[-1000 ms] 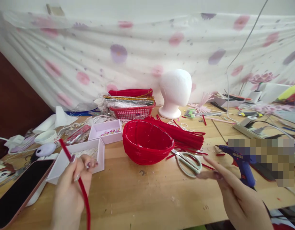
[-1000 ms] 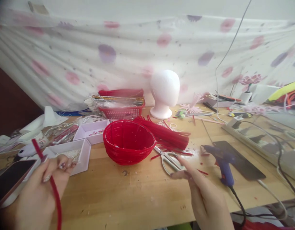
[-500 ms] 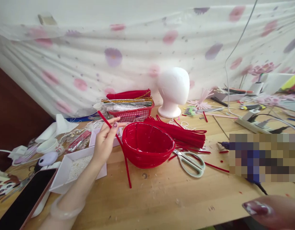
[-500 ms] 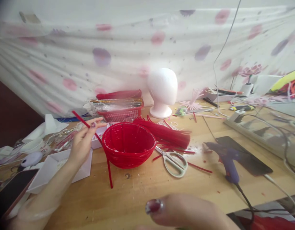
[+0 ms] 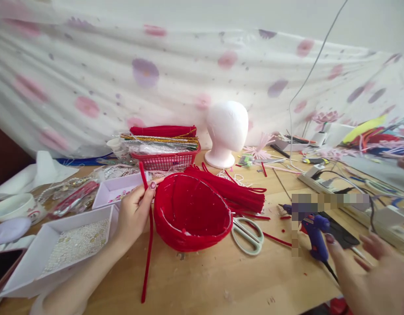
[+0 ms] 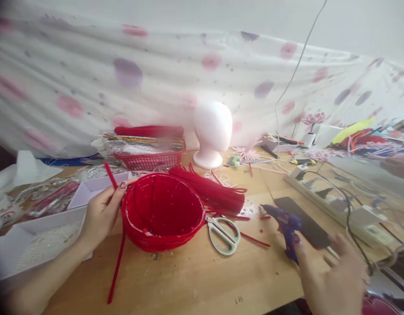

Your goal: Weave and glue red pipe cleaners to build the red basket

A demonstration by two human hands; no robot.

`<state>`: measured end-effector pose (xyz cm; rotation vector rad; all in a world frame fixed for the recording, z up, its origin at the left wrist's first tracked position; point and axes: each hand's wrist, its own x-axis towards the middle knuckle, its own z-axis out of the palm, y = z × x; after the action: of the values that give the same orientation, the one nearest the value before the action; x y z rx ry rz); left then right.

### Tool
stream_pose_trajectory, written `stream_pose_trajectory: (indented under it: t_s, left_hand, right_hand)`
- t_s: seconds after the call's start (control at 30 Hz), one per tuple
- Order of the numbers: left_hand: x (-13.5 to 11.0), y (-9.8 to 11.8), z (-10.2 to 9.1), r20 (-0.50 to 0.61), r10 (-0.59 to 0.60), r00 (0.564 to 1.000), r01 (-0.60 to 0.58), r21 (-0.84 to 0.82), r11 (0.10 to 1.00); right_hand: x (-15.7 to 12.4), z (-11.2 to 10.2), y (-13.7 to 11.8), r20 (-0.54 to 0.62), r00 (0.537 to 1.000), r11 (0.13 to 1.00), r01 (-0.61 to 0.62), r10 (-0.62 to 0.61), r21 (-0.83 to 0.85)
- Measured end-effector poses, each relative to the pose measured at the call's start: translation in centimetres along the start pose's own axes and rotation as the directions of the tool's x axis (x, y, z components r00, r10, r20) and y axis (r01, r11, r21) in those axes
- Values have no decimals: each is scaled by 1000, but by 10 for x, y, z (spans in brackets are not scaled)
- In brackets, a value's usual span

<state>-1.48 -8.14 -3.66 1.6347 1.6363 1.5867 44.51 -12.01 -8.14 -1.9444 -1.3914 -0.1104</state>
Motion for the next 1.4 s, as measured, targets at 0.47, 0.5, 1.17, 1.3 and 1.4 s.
stream_pose_trajectory:
  t_s: [0.47,0.5,1.17,1.3,1.4]
  left_hand:
    - [-14,4,7,45,293,955,-296,100,950]
    - [-16,5,7,31,321,946,-323,134,937]
    - [-28,20,13,110,448,887,-461,150,875]
    - [-31,24,14,155,386,909,-405,116,907]
    - [-31,25,14,165,363,917,-381,90,920]
  right_hand:
    - [34,29,-34,133,963,971,-239,236,9]
    - [30,24,-39,141,958,965,-259,252,36]
    - [-47,-39,-184,271,684,686,456,-678,567]
    - [-47,-38,-189,296,677,697,450,-674,558]
    - [-43,-38,-197,259,653,660,496,-712,565]
